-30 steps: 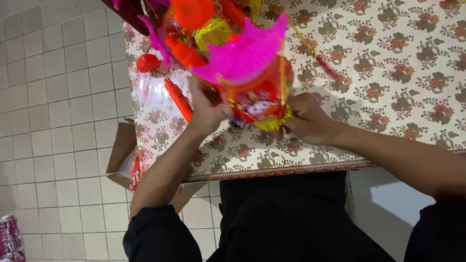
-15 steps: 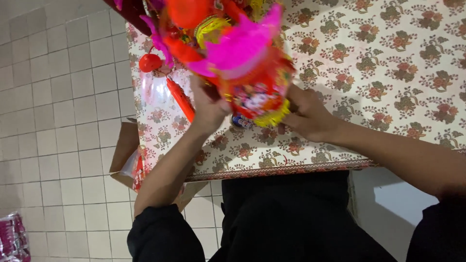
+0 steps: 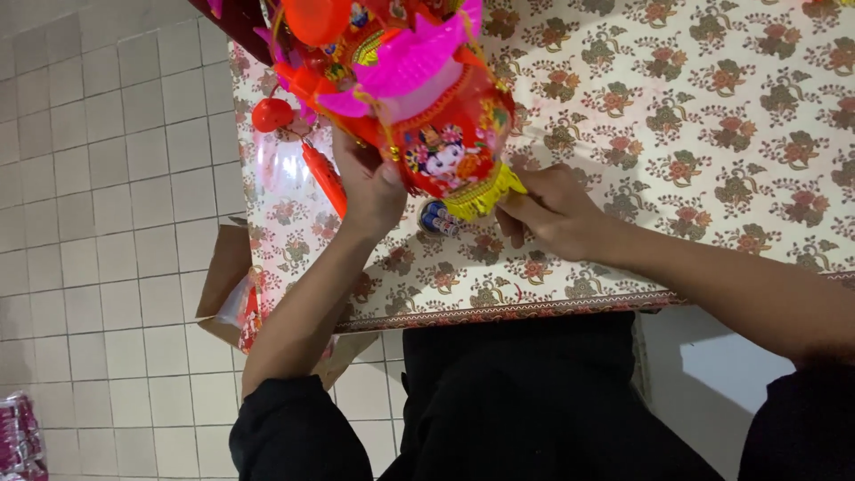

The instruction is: Assembling colorful toy lanterns by connecting plastic sticks and other decorative components on a table.

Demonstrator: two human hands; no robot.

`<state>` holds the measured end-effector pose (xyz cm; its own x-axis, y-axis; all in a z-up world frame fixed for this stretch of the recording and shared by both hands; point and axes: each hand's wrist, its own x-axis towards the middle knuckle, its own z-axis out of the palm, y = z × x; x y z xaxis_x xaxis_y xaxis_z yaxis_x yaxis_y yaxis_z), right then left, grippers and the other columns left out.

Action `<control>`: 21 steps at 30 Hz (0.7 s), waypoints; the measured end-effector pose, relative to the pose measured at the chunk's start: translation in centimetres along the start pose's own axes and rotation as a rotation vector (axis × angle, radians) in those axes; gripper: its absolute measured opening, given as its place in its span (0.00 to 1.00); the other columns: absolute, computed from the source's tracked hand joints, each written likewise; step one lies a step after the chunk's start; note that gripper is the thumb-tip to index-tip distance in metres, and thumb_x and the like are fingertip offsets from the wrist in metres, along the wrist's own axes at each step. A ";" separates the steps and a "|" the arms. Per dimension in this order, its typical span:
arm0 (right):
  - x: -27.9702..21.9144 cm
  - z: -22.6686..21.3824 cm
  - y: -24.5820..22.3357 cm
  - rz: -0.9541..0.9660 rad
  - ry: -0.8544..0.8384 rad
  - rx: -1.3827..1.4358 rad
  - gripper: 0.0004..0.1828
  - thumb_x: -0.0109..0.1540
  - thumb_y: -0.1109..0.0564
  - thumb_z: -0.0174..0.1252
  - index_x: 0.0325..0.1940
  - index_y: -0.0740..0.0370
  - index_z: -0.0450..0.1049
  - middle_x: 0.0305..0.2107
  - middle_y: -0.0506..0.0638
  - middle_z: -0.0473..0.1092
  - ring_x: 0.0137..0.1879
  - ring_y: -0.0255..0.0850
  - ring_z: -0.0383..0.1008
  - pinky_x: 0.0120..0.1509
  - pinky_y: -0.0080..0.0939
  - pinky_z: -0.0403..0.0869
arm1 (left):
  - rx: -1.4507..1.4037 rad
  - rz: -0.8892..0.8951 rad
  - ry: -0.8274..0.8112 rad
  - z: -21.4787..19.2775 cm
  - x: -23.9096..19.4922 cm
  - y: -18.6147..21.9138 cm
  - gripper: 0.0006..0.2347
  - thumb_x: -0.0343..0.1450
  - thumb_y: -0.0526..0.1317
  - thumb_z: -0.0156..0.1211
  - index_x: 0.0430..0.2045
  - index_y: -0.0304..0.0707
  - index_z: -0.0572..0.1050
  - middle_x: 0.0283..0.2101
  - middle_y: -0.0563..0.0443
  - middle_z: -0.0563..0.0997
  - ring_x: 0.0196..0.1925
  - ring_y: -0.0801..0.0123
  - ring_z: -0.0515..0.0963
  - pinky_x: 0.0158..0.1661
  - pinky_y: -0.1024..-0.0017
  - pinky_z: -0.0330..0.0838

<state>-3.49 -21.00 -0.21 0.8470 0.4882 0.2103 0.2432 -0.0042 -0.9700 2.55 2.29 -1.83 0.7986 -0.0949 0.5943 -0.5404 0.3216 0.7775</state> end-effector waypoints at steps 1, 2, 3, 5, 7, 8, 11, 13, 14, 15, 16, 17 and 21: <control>0.0 -0.1 0.3 0.000 0.000 0.001 0.21 0.67 0.59 0.46 0.21 0.62 0.75 0.11 0.52 0.72 0.17 0.41 0.75 0.23 0.38 0.73 | 0.001 -0.001 0.000 -0.3 -0.2 -0.7 0.36 0.68 0.61 0.67 0.65 0.43 0.59 0.60 0.50 0.72 0.64 0.66 0.72 0.67 0.57 0.64; 0.1 -0.2 0.5 0.007 0.007 -0.069 0.21 0.67 0.58 0.46 0.21 0.61 0.75 0.10 0.52 0.71 0.15 0.41 0.73 0.22 0.39 0.71 | -0.004 0.003 0.026 -0.6 -0.4 -1.4 0.35 0.69 0.59 0.68 0.66 0.43 0.59 0.60 0.49 0.72 0.63 0.66 0.72 0.66 0.57 0.65; 0.2 -0.3 0.7 0.011 0.013 -0.140 0.22 0.67 0.57 0.46 0.21 0.59 0.75 0.10 0.51 0.71 0.14 0.42 0.71 0.22 0.41 0.69 | -0.008 0.010 0.053 -0.9 -0.6 -2.0 0.35 0.69 0.56 0.69 0.66 0.43 0.59 0.59 0.48 0.71 0.62 0.67 0.72 0.65 0.58 0.66; 0.3 -1.0 0.1 -0.074 0.080 -0.113 0.14 0.65 0.61 0.46 0.28 0.65 0.73 0.14 0.57 0.71 0.18 0.45 0.73 0.23 0.42 0.70 | 0.031 -0.006 0.050 -1.2 -0.9 -1.9 0.34 0.70 0.57 0.67 0.66 0.44 0.59 0.59 0.48 0.71 0.62 0.66 0.73 0.64 0.58 0.67; 0.6 -1.6 -0.7 -0.159 0.149 -0.088 0.08 0.62 0.66 0.46 0.35 0.71 0.71 0.18 0.62 0.71 0.21 0.49 0.75 0.24 0.43 0.71 | 0.068 -0.020 0.047 -0.4 -0.7 -0.5 0.33 0.71 0.57 0.66 0.66 0.45 0.59 0.60 0.48 0.72 0.62 0.65 0.74 0.63 0.59 0.69; 0.7 -2.0 -1.2 -0.157 0.172 -0.032 0.07 0.65 0.65 0.44 0.47 0.65 0.64 0.32 0.57 0.69 0.36 0.46 0.74 0.37 0.41 0.76 | 0.039 -0.072 0.064 0.5 -0.3 0.7 0.31 0.71 0.56 0.68 0.62 0.42 0.60 0.55 0.47 0.73 0.59 0.60 0.76 0.61 0.56 0.74; 0.9 -2.3 -2.8 -0.189 0.217 0.005 0.22 0.68 0.56 0.46 0.65 0.58 0.52 0.52 0.59 0.64 0.55 0.49 0.73 0.51 0.45 0.83 | 0.015 -0.137 0.028 2.8 0.8 2.5 0.27 0.72 0.51 0.68 0.56 0.39 0.59 0.53 0.43 0.71 0.57 0.51 0.77 0.57 0.53 0.82; 1.1 -2.4 -3.7 -0.224 0.235 -0.011 0.32 0.67 0.47 0.48 0.71 0.59 0.47 0.57 0.66 0.62 0.61 0.56 0.72 0.52 0.49 0.84 | 0.025 -0.149 -0.020 4.2 1.4 2.9 0.25 0.73 0.47 0.67 0.55 0.38 0.57 0.54 0.39 0.68 0.57 0.47 0.77 0.55 0.51 0.84; 1.2 -2.4 -4.1 -0.259 0.238 -0.060 0.35 0.67 0.46 0.51 0.73 0.58 0.45 0.62 0.67 0.59 0.65 0.56 0.69 0.61 0.52 0.82 | 0.047 -0.263 -0.039 4.9 1.6 3.1 0.28 0.72 0.48 0.66 0.57 0.37 0.56 0.55 0.36 0.71 0.56 0.45 0.80 0.54 0.49 0.85; 1.2 -2.5 -4.4 -0.292 0.242 -0.110 0.38 0.67 0.45 0.54 0.75 0.56 0.44 0.67 0.67 0.56 0.70 0.57 0.66 0.70 0.54 0.79 | 0.069 -0.379 -0.057 5.7 1.8 3.2 0.30 0.72 0.50 0.65 0.60 0.35 0.54 0.55 0.33 0.74 0.55 0.42 0.82 0.54 0.46 0.86; 1.3 -2.7 -4.8 -0.296 0.246 -0.114 0.38 0.67 0.45 0.54 0.75 0.56 0.44 0.67 0.67 0.56 0.70 0.57 0.66 0.70 0.54 0.79 | 0.067 -0.375 -0.062 6.1 2.1 2.9 0.30 0.72 0.50 0.65 0.60 0.35 0.54 0.55 0.33 0.74 0.55 0.42 0.82 0.54 0.46 0.86; 1.3 -2.9 -5.2 -0.269 0.294 -0.123 0.35 0.68 0.54 0.56 0.73 0.58 0.45 0.60 0.67 0.60 0.63 0.55 0.71 0.63 0.51 0.83 | 0.149 -0.359 -0.109 6.5 2.5 2.6 0.33 0.73 0.56 0.58 0.64 0.39 0.48 0.61 0.35 0.69 0.64 0.44 0.74 0.61 0.46 0.81; 2.3 -6.0 -3.3 -0.401 0.420 -0.159 0.27 0.71 0.64 0.54 0.69 0.55 0.48 0.53 0.70 0.62 0.53 0.57 0.75 0.51 0.51 0.85 | 0.028 -0.591 -0.187 8.4 5.4 3.0 0.28 0.76 0.51 0.38 0.69 0.42 0.39 0.68 0.27 0.61 0.68 0.31 0.71 0.58 0.40 0.81</control>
<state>0.46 -25.16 4.25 0.7812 0.0926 0.6174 0.6224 -0.0376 -0.7818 3.00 -5.13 5.44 0.9065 -0.4134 0.0853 -0.0295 0.1396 0.9898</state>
